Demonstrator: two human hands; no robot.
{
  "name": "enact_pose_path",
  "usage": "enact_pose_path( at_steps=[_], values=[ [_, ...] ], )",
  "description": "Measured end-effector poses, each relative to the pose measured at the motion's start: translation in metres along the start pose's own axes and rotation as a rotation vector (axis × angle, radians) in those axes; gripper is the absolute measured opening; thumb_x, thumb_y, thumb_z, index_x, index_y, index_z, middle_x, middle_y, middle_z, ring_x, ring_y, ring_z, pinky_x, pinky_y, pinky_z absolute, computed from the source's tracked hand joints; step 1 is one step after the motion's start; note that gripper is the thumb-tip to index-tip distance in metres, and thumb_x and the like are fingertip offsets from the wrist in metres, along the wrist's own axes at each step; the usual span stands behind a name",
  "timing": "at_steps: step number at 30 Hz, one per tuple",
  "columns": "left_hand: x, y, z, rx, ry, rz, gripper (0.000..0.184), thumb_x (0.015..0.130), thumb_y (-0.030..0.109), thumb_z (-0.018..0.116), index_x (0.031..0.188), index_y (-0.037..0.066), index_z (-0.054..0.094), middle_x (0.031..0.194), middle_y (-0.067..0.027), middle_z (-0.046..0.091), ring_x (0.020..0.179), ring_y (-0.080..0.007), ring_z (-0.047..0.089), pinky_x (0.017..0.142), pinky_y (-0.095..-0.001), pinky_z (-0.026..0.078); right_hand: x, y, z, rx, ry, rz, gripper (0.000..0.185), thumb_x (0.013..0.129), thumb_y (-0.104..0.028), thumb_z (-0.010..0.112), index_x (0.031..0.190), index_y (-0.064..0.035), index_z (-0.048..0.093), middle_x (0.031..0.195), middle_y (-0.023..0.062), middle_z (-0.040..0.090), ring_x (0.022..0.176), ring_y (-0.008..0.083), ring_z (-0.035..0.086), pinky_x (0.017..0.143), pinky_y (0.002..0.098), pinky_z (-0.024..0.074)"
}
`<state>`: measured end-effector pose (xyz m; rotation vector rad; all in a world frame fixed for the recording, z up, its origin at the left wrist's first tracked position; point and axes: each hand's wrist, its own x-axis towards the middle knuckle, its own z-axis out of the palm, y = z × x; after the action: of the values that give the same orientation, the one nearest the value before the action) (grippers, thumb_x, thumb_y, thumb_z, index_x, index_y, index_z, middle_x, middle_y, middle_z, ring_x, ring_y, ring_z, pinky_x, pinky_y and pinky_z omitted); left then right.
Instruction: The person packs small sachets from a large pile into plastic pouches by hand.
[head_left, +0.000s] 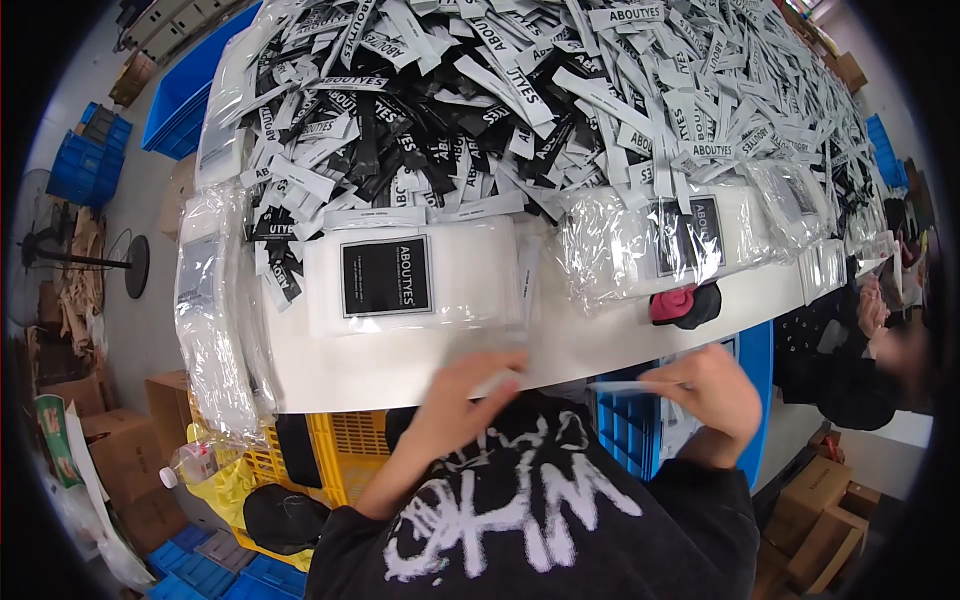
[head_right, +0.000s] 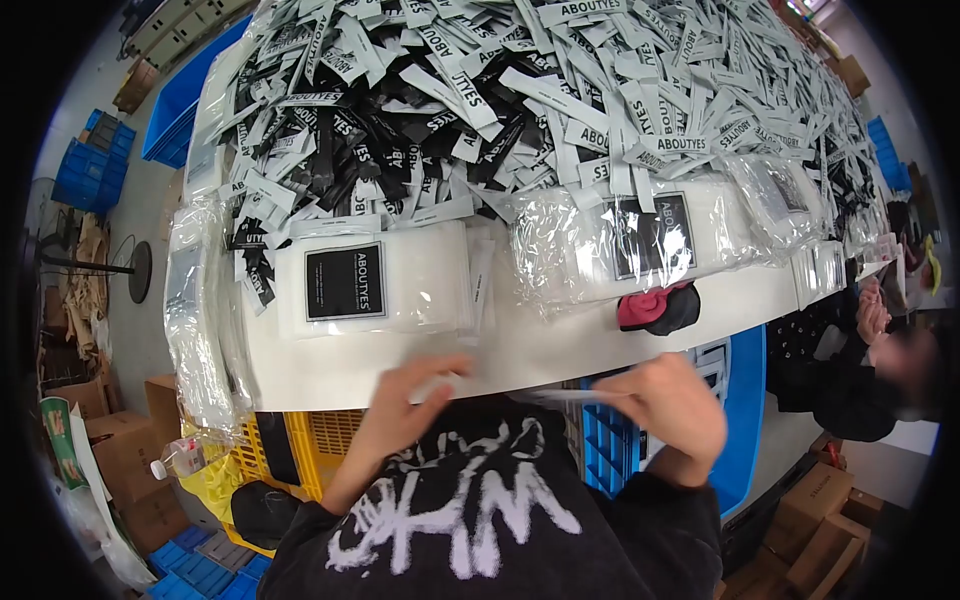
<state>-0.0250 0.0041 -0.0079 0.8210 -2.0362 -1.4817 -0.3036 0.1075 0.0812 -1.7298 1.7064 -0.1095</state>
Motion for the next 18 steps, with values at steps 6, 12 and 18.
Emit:
enact_pose_path(
  at_steps=[6,12,18],
  values=[
    [0.015,-0.033,-0.023,0.348,0.385,0.135,0.033,0.079,0.012,0.068,0.11,0.002,0.06,0.114,-0.0168,0.059,0.108,-0.0335,0.055,0.091,-0.038,0.044,0.054,-0.02,0.041,0.083,0.144,-0.128,0.054,0.076,-0.021,0.07,0.123,-0.0019,0.05,0.111,0.0212,0.057,0.098,0.0367,0.057,0.082,0.0412,0.0467],
    [0.021,-0.042,-0.029,0.561,0.303,0.117,0.056,0.076,0.02,0.071,0.125,0.002,0.051,0.135,-0.0168,0.045,0.128,-0.0346,0.04,0.104,-0.0424,0.033,0.136,-0.051,0.117,0.008,0.573,-0.067,0.073,0.076,-0.015,0.068,0.138,-0.0045,0.031,0.141,0.0283,0.028,0.12,0.0434,0.039,0.099,0.0445,0.036],
    [0.013,-0.051,-0.034,0.554,0.291,0.102,0.054,0.074,0.012,0.07,0.125,0.004,0.053,0.135,-0.0138,0.047,0.127,-0.0308,0.042,0.104,-0.0401,0.033,0.12,-0.039,0.117,-0.151,0.587,-0.133,0.052,0.071,-0.004,0.066,0.121,0.0008,0.05,0.131,0.0279,0.04,0.1,0.0369,0.056,0.081,0.0392,0.0486]
  ],
)
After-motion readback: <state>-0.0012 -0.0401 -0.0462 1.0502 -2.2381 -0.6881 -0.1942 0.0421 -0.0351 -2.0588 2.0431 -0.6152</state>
